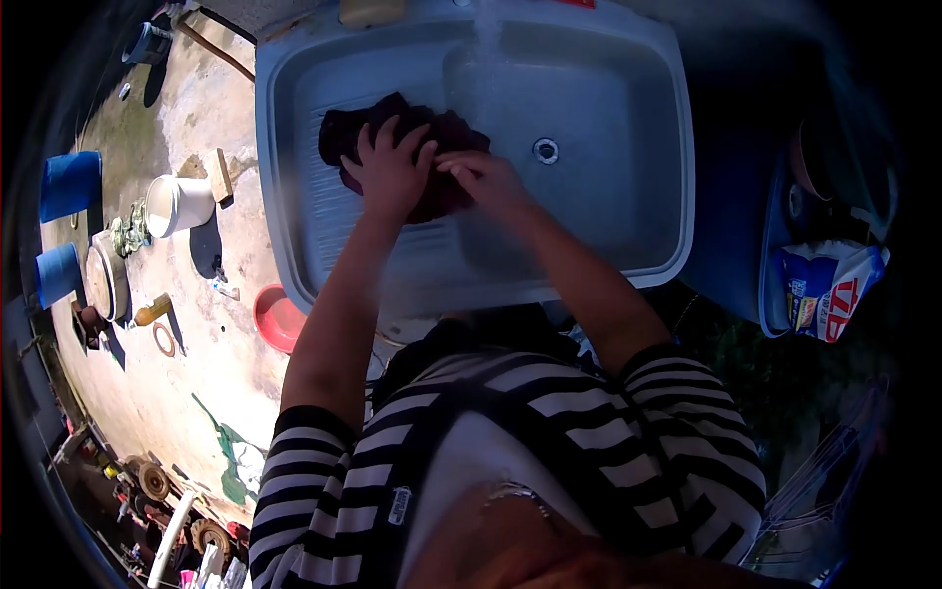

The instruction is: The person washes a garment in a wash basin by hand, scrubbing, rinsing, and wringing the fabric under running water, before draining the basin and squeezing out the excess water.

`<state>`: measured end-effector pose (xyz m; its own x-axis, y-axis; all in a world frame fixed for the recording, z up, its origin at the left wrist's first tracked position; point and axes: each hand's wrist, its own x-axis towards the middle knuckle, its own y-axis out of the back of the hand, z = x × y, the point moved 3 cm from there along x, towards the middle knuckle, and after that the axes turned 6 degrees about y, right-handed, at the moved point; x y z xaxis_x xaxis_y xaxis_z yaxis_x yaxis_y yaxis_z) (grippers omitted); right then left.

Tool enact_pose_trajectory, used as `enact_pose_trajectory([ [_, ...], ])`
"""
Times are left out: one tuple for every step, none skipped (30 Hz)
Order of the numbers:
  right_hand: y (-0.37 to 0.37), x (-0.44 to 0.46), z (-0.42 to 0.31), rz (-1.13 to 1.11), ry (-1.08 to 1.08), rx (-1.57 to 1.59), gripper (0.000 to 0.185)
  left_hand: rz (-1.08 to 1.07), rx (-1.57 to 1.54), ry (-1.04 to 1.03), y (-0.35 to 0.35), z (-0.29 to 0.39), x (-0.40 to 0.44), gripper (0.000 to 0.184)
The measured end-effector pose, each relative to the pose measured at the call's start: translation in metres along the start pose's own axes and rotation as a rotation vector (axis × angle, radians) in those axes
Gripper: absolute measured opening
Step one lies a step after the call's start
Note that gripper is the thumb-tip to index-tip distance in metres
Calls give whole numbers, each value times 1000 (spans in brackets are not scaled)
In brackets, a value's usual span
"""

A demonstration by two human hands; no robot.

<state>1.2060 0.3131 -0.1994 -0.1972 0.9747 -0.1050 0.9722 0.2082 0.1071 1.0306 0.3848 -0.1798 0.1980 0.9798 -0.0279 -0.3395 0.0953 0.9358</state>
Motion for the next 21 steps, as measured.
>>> enact_pose_trajectory([
  [23,-7,20,214,-33,-242,35,43,60,-41,-5,5,-2,36],
  [48,-14,49,423,-64,-486,34,87,119,-79,-10,9,0,35],
  [72,-23,98,336,-76,-1025,36,117,115,-65,-9,12,4,31],
  [87,-33,146,215,-87,-1557,38,118,125,-68,-12,13,5,31],
  [93,-40,172,256,-167,-1461,40,123,137,-71,-15,12,9,30],
  [96,-44,192,298,-242,-1363,42,132,150,-73,-17,12,12,30],
  [98,-45,204,337,-314,-1263,45,132,141,-89,-18,13,13,30],
  [96,-42,198,379,-367,-1244,46,138,137,-99,-18,14,12,30],
  [92,-39,190,417,-409,-1222,47,150,138,-103,-17,13,13,29],
  [83,-32,185,447,-450,-1194,49,147,138,-103,-16,12,13,30],
  [81,-29,193,385,-388,-1285,49,143,138,-101,-16,12,13,31],
  [91,-34,211,328,-319,-1377,49,143,136,-101,-15,12,13,32],
  [92,-34,221,272,-249,-1468,49,132,106,-88,-14,9,11,34],
  [88,-27,205,269,-235,-1313,50,122,72,-80,-15,8,10,36],
  [96,-19,185,269,-220,-1165,52,120,31,-79,-14,6,15,39],
  [100,-5,153,304,-178,-997,54,194,-51,-27,-9,-1,22,40],
  [104,10,116,336,-136,-828,56,263,-135,21,-5,-8,27,42],
  [88,29,67,404,-77,-631,59,324,-220,63,-1,-15,34,44],
  [65,40,33,471,-29,-431,61,418,-98,54,7,-24,42,44],
  [43,56,20,439,-25,-488,61,272,-150,144,2,-32,44,42],
  [22,75,13,401,-19,-548,62,128,-203,237,-3,-38,44,41],
])
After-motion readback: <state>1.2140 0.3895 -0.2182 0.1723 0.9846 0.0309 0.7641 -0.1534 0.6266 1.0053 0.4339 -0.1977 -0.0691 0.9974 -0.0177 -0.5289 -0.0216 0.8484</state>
